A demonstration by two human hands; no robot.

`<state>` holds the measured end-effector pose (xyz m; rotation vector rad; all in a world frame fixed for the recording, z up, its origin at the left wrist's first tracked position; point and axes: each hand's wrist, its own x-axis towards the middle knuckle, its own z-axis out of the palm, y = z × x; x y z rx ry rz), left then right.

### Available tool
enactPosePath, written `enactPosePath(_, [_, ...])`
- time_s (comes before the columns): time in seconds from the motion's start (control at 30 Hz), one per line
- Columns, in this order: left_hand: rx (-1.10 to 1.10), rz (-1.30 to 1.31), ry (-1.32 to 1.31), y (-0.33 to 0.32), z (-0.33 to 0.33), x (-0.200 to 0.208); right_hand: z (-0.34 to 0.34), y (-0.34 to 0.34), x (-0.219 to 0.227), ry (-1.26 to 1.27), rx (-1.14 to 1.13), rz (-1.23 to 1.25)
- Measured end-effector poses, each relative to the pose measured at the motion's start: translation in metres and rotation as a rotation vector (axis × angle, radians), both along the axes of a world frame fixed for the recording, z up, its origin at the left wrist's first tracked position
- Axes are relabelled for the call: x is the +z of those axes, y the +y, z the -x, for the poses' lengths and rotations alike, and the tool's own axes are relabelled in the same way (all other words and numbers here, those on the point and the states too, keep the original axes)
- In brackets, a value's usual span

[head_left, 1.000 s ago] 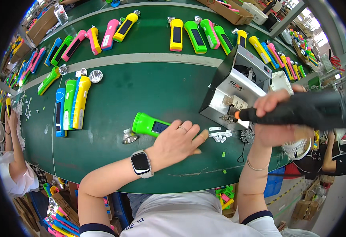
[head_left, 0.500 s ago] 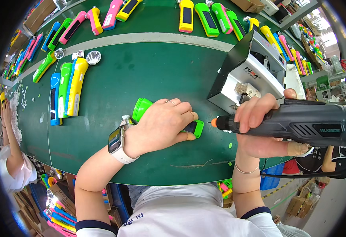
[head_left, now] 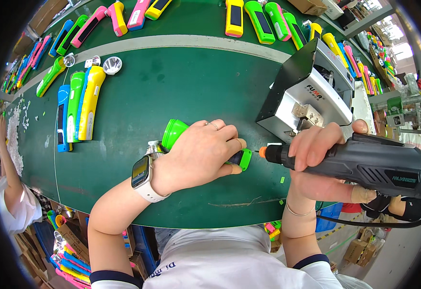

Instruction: The person assembles flashlights by fitting casing parts together by hand, driving screws into the housings using a power screwdriver, and placing the assembled flashlights onto the conveyor belt.

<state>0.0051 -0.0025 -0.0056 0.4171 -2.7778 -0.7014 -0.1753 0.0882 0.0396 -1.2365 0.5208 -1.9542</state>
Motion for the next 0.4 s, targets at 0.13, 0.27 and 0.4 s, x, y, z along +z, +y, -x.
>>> enactPosePath(0.13, [0.008, 0.004, 0.010, -0.001, 0.000, 0.000, -0.007, -0.003, -0.005, 0.004, 0.034, -0.030])
enactPosePath(0.27, [0.008, 0.003, -0.017, 0.000, 0.001, 0.002, -0.009, -0.006, -0.014, 0.110, 0.024, -0.118])
enactPosePath(0.4, [0.012, -0.006, 0.026, 0.000, 0.001, 0.002, 0.002, -0.015, -0.020, 0.250, 0.179, -0.071])
